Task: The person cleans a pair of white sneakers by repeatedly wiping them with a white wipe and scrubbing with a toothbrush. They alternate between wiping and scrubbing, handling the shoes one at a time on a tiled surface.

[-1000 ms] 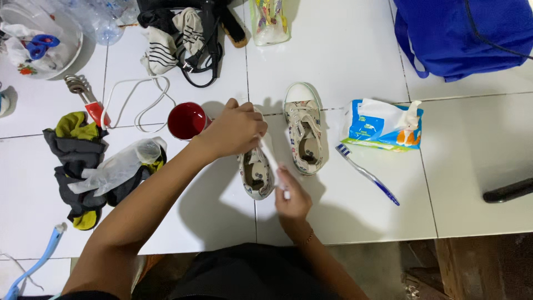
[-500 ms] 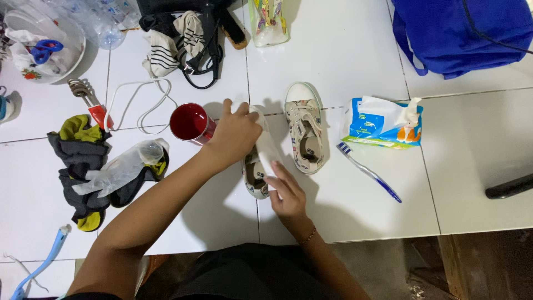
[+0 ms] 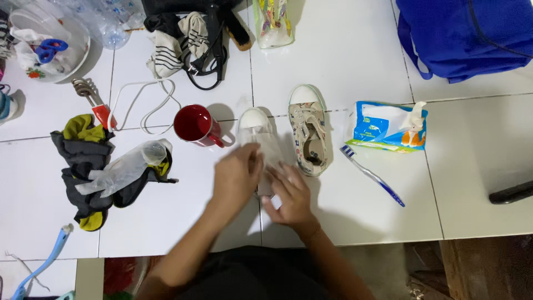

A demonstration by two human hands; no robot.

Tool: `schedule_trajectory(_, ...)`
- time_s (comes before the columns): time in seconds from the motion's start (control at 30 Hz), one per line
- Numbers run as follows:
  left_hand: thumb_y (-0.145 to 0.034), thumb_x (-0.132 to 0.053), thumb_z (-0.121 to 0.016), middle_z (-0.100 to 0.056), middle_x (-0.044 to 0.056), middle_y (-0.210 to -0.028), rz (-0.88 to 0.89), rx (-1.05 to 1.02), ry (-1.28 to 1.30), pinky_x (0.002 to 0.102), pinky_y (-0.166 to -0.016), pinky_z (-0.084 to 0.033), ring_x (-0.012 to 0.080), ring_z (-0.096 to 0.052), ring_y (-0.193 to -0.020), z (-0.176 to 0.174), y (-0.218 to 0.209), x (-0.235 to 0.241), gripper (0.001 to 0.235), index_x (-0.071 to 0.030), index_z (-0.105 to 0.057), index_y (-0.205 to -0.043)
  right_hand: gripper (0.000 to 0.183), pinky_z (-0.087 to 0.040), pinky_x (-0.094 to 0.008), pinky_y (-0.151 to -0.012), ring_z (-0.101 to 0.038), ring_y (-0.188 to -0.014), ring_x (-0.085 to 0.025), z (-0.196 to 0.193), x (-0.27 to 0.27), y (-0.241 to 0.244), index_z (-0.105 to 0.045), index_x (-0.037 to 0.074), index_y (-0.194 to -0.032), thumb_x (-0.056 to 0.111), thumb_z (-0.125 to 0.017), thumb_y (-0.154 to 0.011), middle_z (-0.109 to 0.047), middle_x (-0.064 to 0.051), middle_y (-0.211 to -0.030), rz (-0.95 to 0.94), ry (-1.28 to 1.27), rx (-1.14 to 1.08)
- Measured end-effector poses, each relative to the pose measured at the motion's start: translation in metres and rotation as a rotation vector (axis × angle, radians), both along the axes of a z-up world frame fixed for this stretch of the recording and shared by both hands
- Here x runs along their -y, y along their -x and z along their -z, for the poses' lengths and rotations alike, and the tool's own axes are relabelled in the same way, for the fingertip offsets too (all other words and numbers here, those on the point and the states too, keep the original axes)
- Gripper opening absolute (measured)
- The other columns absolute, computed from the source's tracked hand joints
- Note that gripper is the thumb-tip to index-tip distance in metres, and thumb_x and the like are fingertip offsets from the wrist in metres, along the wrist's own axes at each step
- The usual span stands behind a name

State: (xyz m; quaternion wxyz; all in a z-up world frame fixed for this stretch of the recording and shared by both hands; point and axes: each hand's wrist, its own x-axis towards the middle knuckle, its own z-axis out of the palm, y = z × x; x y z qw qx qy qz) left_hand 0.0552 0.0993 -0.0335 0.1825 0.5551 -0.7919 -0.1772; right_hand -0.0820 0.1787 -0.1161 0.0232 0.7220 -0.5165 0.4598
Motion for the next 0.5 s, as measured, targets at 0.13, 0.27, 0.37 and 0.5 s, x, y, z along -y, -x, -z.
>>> schedule_trajectory(0.13,-0.093,-0.025,-0.065,-0.074,0.015,-0.088,-0.086,-0.042,-0.153,0.045,-0.065,-0.061,0.0351,-0.074,-0.077,0.033,0.001,-0.022,0.028,-0.009,-0.072,-0.115,0.033,-0.053,-0.053,-0.096,-0.068,-0.103,-0.038,0.004,0.035,0.021,-0.072,0.009,-0.120,0.017,-0.056,-0.091,-0.072,-0.011,-0.114,-0.059,0.040,0.175)
schedule_trajectory(0.27,-0.093,-0.018,-0.065,-0.073,0.011,-0.085,-0.070,-0.010,-0.146,0.036,-0.061,-0.061,0.0271,-0.075,-0.073,0.023,0.002,-0.033,0.025,-0.010,-0.073,-0.115,0.026,-0.057,-0.036,-0.079,-0.064,-0.108,-0.028,-0.041,0.073,0.041,-0.076,0.018,-0.101,0.004,-0.059,-0.088,-0.071,0.004,-0.111,-0.243,-0.168,-0.185)
schedule_trajectory(0.37,-0.094,-0.015,-0.063,-0.073,0.013,-0.086,-0.105,-0.056,-0.212,0.037,-0.061,-0.061,0.0284,-0.075,-0.074,0.019,0.001,-0.032,0.025,-0.007,-0.073,-0.116,0.023,-0.055,-0.033,-0.070,-0.060,-0.110,-0.026,-0.058,0.099,0.047,-0.076,0.018,-0.096,0.004,-0.058,-0.092,-0.071,0.006,-0.106,-0.429,-0.195,-0.389)
schedule_trajectory(0.5,-0.093,-0.015,-0.064,-0.072,0.012,-0.091,-0.127,-0.030,-0.258,0.037,-0.062,-0.061,0.0278,-0.075,-0.076,0.034,0.000,-0.036,0.025,-0.010,-0.073,-0.116,0.015,-0.053,-0.027,-0.069,-0.056,-0.112,-0.017,-0.051,0.120,0.050,-0.069,0.027,-0.095,0.016,-0.059,-0.092,-0.066,0.011,-0.094,-0.497,-0.109,-0.606)
